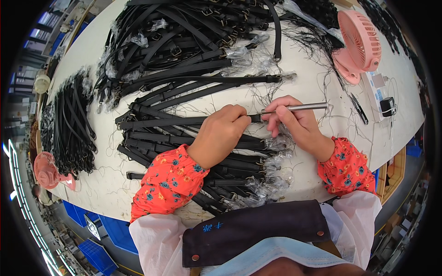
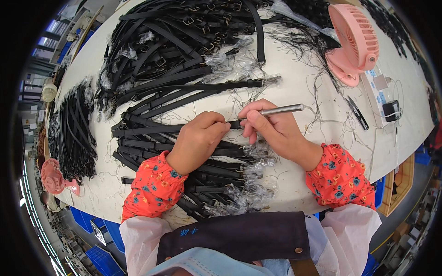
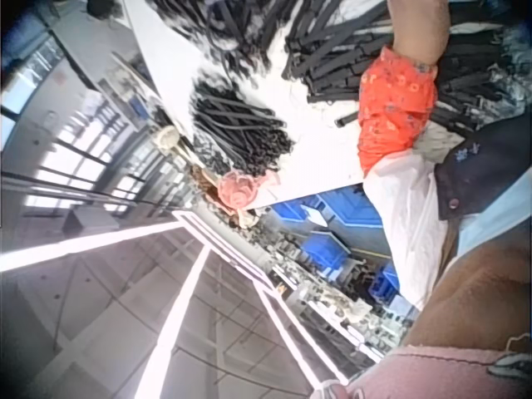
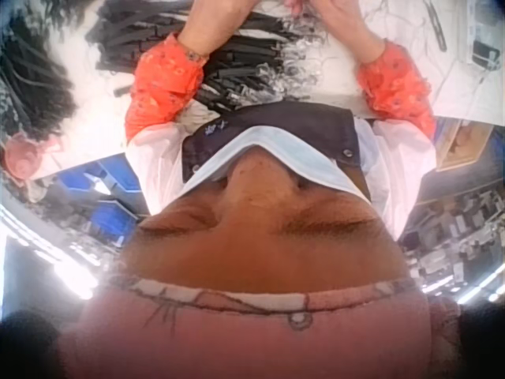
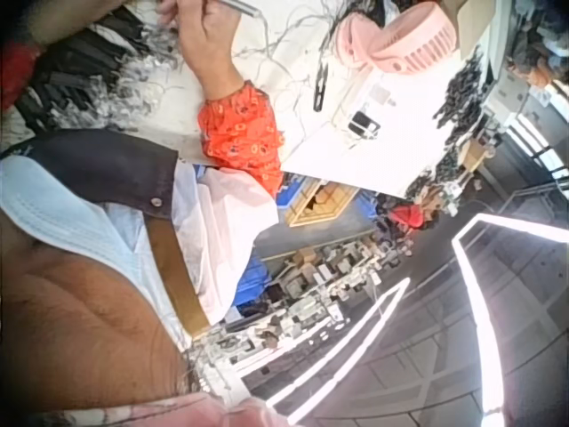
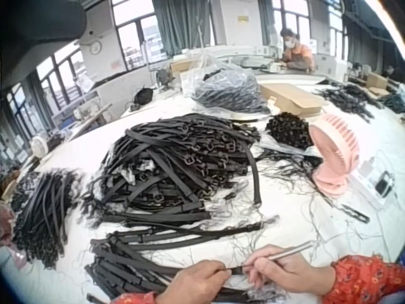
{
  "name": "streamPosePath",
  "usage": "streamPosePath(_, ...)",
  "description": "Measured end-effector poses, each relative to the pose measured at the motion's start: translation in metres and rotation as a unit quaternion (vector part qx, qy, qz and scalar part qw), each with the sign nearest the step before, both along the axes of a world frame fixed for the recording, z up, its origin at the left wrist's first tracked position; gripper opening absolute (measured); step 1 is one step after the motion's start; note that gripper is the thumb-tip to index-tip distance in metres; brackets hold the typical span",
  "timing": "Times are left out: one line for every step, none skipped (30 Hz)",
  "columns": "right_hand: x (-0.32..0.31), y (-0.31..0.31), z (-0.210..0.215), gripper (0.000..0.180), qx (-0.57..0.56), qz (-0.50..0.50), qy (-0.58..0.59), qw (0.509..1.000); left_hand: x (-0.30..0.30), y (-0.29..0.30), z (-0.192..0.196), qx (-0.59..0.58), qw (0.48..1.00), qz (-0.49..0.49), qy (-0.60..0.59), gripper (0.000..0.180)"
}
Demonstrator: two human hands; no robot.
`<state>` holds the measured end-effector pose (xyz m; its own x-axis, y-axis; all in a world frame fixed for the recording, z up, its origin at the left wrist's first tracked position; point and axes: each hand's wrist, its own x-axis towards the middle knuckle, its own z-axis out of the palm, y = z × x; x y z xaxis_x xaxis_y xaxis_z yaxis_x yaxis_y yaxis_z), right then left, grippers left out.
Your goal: The person is assembling black belts at a workbench. They use a metal tool to thread a metal buckle onto the end of a belt strap, then use pliers to crimp the buckle securely in place. The person handles multiple belts sequentially, repeating the threading and crimping process for each unit.
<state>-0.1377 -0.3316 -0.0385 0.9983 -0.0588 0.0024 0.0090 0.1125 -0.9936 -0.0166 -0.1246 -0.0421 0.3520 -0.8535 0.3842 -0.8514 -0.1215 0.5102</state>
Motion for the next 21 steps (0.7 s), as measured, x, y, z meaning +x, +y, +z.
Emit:
streamPosePath(0.0003,0.0002,-0.0008,0.027,-0.002,-0.003,-0.003,1.0,-0.0001,-0.0007,0.0021,0.007,1.0,-0.006,-0.026,0.015)
streamPosePath(0.0003,0.0001,-0.0001,0.027,-0.004,-0.002,0.0,1.0,-0.0002,-0.0015,0.0042,0.013,0.999,-0.012,-0.051,0.014)
streamPosePath(0.0005,0.0001,0.0013,0.027,-0.006,0.0,0.002,1.0,-0.0007,-0.0023,0.0062,0.02,0.999,-0.006,-0.04,0.013)
streamPosePath(0.0008,0.0001,0.0023,0.027,-0.008,0.001,0.005,1.0,-0.0013,-0.0035,0.0082,0.026,0.999,-0.001,-0.029,0.012)
streamPosePath(0.0011,0.0001,0.0026,0.027,-0.007,0.002,0.005,1.0,-0.0017,-0.0044,0.009,0.032,0.999,0.004,-0.019,0.012)
streamPosePath(0.0016,0.0003,0.003,0.026,-0.006,0.005,0.005,1.0,-0.0016,-0.005,0.0088,0.031,0.999,0.008,0.007,0.012)
streamPosePath(0.0021,0.0005,0.0035,0.026,-0.006,0.007,0.005,1.0,-0.0008,-0.0058,0.008,0.03,0.999,0.012,0.033,0.011)
streamPosePath(0.0023,0.001,0.0043,0.027,-0.008,0.005,0.013,1.0,0.0002,-0.0064,0.0073,0.028,0.998,0.016,0.058,0.011)
streamPosePath(0.0019,0.0014,0.0051,0.027,-0.01,0.001,0.021,1.0,0.0016,-0.0069,0.0059,0.023,0.997,0.017,0.07,0.011)
streamPosePath(0.0016,0.0016,0.0054,0.027,-0.013,-0.003,0.03,0.999,0.0032,-0.0068,0.0045,0.018,0.996,0.017,0.081,0.011)
streamPosePath(0.0014,0.0015,0.005,0.028,-0.015,0.0,0.036,0.999,0.0043,-0.0066,0.0036,0.013,0.995,0.018,0.093,0.011)
streamPosePath(0.0016,0.0014,0.0042,0.028,-0.017,0.004,0.041,0.999,0.0046,-0.0062,0.0035,0.018,0.995,0.017,0.095,0.011)
streamPosePath(0.0018,0.0012,0.0038,0.029,-0.019,0.008,0.046,0.999,0.0048,-0.0058,0.0034,0.023,0.995,0.017,0.097,0.01)
streamPosePath(0.0022,0.0013,0.0046,0.029,-0.029,0.014,0.049,0.998,0.0048,-0.0056,0.0033,0.028,0.995,0.017,0.099,0.01)
streamPosePath(0.0028,0.0016,0.0062,0.029,-0.039,0.02,0.051,0.998,0.0049,-0.0058,0.0028,0.027,0.995,0.018,0.098,0.01)
streamPosePath(0.0032,0.0019,0.0072,0.03,-0.049,0.026,0.054,0.997,0.0049,-0.0059,0.0023,0.027,0.995,0.019,0.097,0.01)
streamPosePath(0.0034,0.0021,0.0073,0.03,-0.052,0.026,0.054,0.997,0.0049,-0.0059,0.0019,0.026,0.995,0.02,0.096,0.01)
streamPosePath(0.0032,0.0022,0.0076,0.03,-0.056,0.026,0.054,0.997,0.0049,-0.0061,0.0019,0.027,0.994,0.019,0.099,0.01)
streamPosePath(0.003,0.0021,0.0077,0.029,-0.06,0.026,0.054,0.996,0.0051,-0.006,0.002,0.028,0.994,0.019,0.102,0.01)
streamPosePath(0.0027,0.0021,0.0075,0.03,-0.058,0.025,0.054,0.996,0.0051,-0.006,0.0019,0.03,0.994,0.019,0.106,0.01)
streamPosePath(0.0026,0.0021,0.0071,0.03,-0.057,0.025,0.054,0.997,0.005,-0.0061,0.002,0.029,0.994,0.019,0.105,0.01)
